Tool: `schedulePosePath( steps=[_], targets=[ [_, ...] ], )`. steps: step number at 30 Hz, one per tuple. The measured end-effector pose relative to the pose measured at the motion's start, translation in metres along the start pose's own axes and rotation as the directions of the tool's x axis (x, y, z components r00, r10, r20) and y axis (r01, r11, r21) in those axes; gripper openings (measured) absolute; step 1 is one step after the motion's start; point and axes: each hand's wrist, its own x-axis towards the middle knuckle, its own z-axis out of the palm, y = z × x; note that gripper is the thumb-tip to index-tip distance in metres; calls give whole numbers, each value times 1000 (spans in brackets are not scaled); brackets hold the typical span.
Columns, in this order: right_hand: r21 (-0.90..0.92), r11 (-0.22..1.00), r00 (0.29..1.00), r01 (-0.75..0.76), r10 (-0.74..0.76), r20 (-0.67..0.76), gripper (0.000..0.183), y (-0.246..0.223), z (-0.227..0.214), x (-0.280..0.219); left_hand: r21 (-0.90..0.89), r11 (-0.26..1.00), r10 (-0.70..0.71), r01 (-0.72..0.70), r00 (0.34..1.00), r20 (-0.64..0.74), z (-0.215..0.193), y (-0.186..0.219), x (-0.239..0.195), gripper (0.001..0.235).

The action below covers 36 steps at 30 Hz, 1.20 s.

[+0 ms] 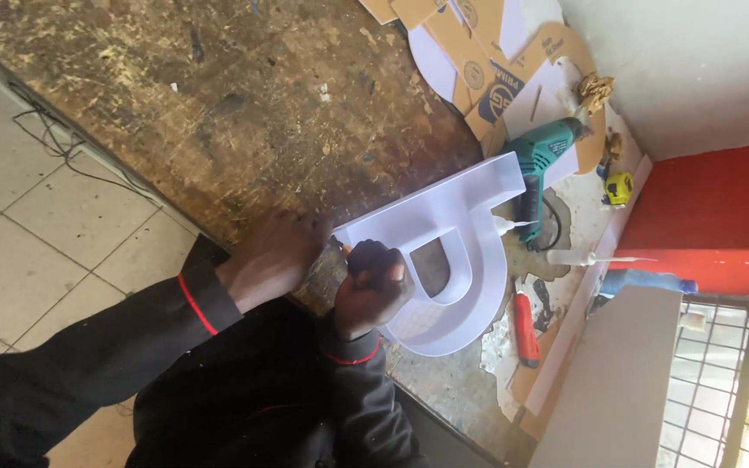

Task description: Assembling a 3D plastic letter by gluing side walls to the face of the letter on a workbench.

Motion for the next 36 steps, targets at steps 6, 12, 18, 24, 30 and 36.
schedulePosePath(
  steps=[6,12,18,24,30,36],
  targets=[
    [-41,997,997,61,-59,55,52,14,-8,4,-1,999,37,-37,998,43,0,-5,0,23],
    [-92,993,990,77,-65,124,52,0,12,6,4,999,49,-50,996,75,-14,-4,7,27],
    [-143,986,992,84,-69,109,51,7,13,8,33,997,69,-73,992,102,-12,-4,7,29],
    [-162,986,992,44,-24,124,53,11,14,16,-24,998,61,-59,992,109,18,-8,2,30],
    [-63,939,930,338,-324,174,38,-98,52,37,209,968,108,-136,984,140,9,5,-1,11],
    [266,963,983,51,-96,157,48,-102,48,31,-64,996,-43,54,985,166,19,9,-19,37]
  ],
)
